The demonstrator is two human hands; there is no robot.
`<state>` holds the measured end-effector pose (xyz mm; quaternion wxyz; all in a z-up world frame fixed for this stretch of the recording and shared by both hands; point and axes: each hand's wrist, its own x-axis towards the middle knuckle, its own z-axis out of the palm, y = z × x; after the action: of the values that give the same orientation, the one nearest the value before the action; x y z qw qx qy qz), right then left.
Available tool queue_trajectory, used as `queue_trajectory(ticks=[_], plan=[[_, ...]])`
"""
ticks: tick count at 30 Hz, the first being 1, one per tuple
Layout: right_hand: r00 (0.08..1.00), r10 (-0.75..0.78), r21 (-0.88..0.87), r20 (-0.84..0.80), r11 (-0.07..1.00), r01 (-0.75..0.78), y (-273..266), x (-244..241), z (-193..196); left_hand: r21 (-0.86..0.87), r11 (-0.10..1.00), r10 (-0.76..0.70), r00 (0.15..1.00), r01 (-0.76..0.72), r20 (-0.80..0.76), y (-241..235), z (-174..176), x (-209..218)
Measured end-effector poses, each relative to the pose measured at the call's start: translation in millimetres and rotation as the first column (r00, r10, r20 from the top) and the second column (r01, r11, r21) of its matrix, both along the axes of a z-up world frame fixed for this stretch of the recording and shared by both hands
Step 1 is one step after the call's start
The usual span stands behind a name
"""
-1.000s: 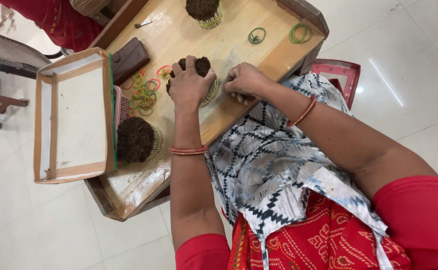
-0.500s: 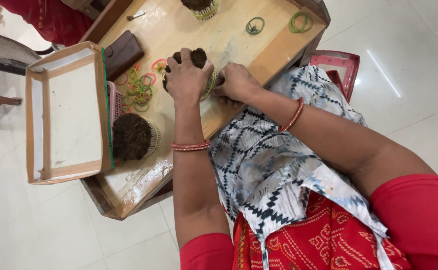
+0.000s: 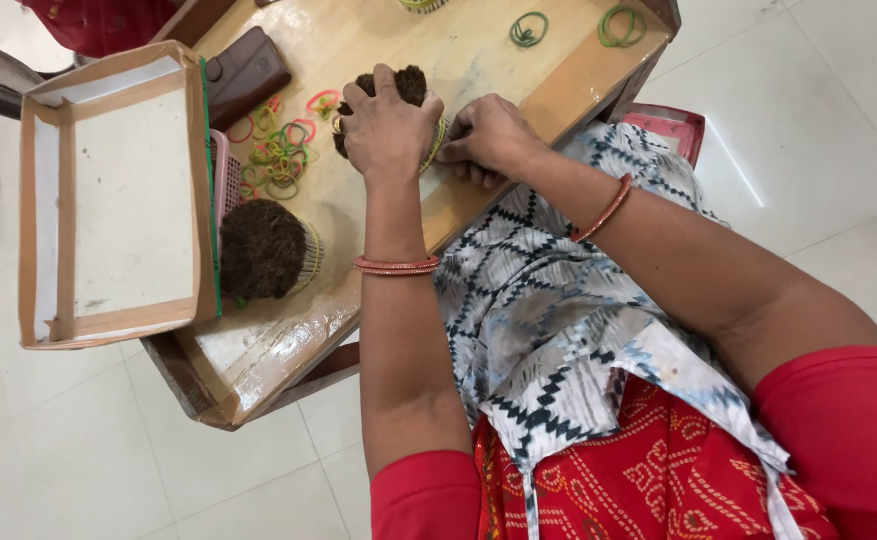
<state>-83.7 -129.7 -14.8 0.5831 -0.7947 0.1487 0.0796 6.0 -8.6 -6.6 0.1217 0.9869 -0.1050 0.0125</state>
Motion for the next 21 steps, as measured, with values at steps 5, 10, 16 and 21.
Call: queue_trajectory(ticks=[5,10,16,21], plan=[[1.000,-0.026,-0.008,-0.002,1.000,0.026,1,-2,1,-0.003,1.000,-0.009,0.999,0.009,0.032,0,-3,1],[1.000,-0.010,0.021,0.002,1.000,0.010,-2,-2,1,0.014,1.000,-0.002,1.000,0.003,-0.012,-1,3,-1],[1.000,-0.014,0.174,-0.014,0.985,0.016,-9,8,-18,0.003,1.000,0.003,1.000,-0.002,-0.023,-2,6,-1],[0.997,-0.071,0.287,-0.044,0.954,0.081,-9,21,-37,0.018,1.000,0.004,1.000,-0.004,-0.022,-1,3,-1]])
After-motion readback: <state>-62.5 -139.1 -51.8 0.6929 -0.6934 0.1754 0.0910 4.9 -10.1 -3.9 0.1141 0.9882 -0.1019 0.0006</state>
